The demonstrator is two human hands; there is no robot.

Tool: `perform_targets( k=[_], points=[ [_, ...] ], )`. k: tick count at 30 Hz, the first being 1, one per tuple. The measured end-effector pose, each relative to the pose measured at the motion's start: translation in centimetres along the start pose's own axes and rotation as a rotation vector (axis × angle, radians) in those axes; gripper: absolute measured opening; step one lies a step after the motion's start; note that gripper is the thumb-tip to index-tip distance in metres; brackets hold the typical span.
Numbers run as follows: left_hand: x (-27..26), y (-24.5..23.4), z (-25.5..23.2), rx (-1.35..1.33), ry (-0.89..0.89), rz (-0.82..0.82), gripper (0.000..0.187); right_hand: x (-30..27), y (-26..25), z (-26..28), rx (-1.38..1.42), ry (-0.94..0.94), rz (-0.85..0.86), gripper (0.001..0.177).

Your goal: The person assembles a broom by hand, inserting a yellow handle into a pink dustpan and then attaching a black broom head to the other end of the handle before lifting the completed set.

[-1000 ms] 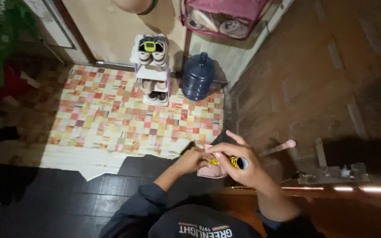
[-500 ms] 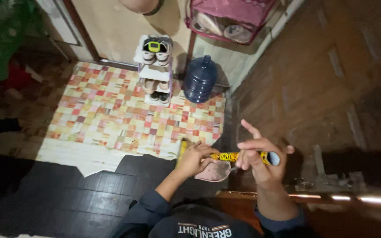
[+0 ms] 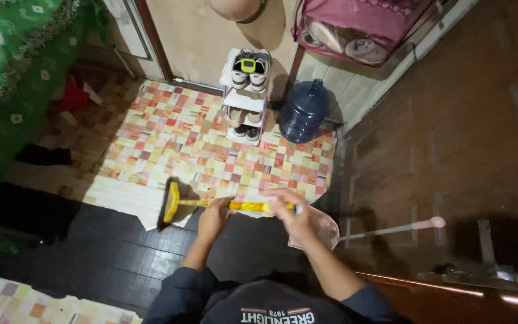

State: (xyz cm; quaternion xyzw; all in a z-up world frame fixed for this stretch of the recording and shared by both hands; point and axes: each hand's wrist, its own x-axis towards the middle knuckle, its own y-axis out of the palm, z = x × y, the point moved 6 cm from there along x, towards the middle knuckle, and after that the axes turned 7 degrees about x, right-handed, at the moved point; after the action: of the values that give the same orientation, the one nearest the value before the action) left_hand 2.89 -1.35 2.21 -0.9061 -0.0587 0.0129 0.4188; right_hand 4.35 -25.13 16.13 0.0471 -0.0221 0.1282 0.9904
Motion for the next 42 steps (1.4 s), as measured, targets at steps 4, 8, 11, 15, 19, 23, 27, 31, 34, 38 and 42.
perform_targets(
  k=[4,8,11,15,19,23,27,31,34,38,42],
  points=[
    [1.5,1.6,4.0,0.003,0.059,0.167,0.048,0.5,2.9,-2.3,-0.014,-0.070,0.161,0.022],
    [4.0,3.1,1.7,0.071,0.223,0.294,0.052,0.8,-0.7,0.0,-0.136,0.051,0.043,0.022],
    [4.1,4.3,-3.9,0.082,0.390,0.415,0.053,-1.0,-3.2,4.6,0.025,-0.080,0.149,0.022],
    [2.5,7.0,-11.8,-0.007,0.599,0.500,0.050,-4.3,-6.9,8.5,-0.022,-0.038,0.073,0.024],
    [0.4,10.6,-18.4,-0.107,0.724,0.503,0.045,-7.5,-10.7,13.1,-0.169,-0.182,0.025,0.024],
    [-2.1,12.9,-23.2,-0.212,0.846,0.499,0.042,-10.2,-12.3,16.3,-0.358,-0.242,-0.100,0.021],
    [-3.9,13.7,-26.1,-0.254,0.845,0.489,0.042,-10.6,-12.2,17.9,-0.331,-0.349,0.005,0.022],
    [-4.5,12.0,-28.8,-0.222,0.902,0.293,0.039,-10.3,-13.9,20.3,-0.217,-0.587,0.083,0.015],
    [-4.7,10.4,-28.9,-0.062,0.797,0.374,0.033,-11.0,-14.6,21.7,-0.056,-0.661,0.104,0.013],
    [-4.7,6.4,-27.1,-0.042,0.709,0.193,0.035,-10.2,-15.5,20.7,0.222,-0.721,0.110,0.022],
    [-3.2,5.3,-19.7,0.016,0.429,0.055,0.037,-6.3,-15.9,14.5,0.240,-0.435,0.089,0.030]
  ],
)
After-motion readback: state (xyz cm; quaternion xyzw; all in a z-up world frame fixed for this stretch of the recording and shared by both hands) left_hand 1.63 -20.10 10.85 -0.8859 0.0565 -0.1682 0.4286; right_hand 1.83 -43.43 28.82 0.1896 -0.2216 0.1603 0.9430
